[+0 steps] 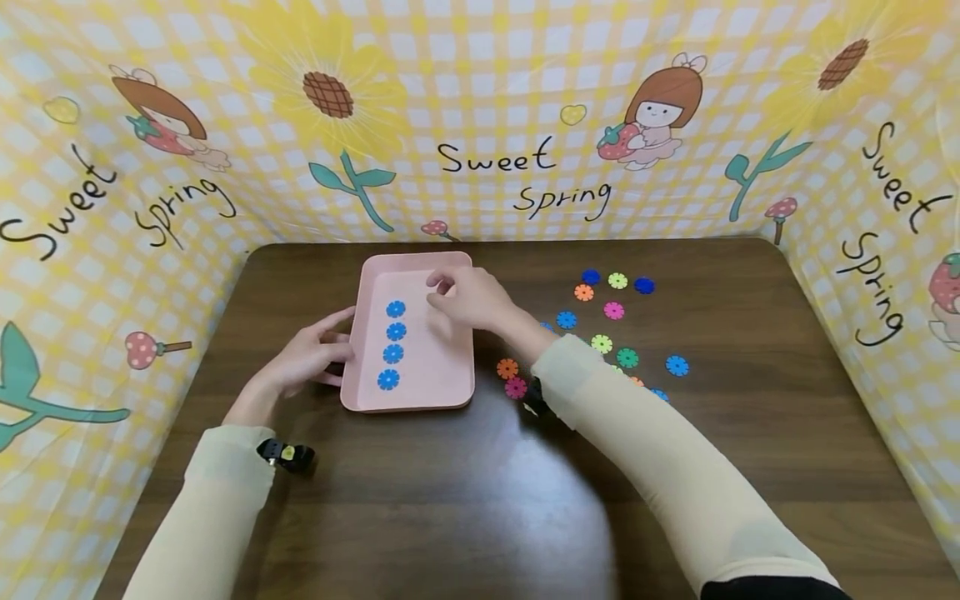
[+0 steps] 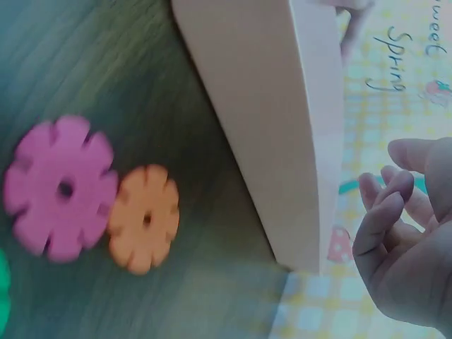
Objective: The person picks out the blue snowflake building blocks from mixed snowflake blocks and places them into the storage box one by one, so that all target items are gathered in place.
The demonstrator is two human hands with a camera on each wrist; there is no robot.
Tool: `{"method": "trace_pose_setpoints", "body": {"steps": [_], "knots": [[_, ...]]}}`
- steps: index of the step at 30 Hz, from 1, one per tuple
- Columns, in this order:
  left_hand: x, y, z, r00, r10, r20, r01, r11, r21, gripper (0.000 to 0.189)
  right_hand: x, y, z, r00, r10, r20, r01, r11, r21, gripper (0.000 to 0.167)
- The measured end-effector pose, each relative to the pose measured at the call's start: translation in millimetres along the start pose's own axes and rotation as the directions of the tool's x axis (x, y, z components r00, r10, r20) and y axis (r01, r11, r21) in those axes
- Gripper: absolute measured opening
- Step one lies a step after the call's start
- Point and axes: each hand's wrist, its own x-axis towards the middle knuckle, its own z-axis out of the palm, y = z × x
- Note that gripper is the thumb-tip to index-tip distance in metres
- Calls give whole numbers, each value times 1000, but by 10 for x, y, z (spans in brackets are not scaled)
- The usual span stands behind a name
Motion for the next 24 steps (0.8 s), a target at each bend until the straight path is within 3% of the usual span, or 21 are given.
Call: {"method": "trace_pose_setpoints", "body": {"steps": [7,24], "knots": [[11,-11,-9,1000,-6,5,6,1000,6,84,-257,237,-236,1000,-5,-19,6,999,31,27],[14,6,-6,1000,-8,13,8,1000,27,83,-704,911,-577,993,119,9,-119,993,19,31]]}}
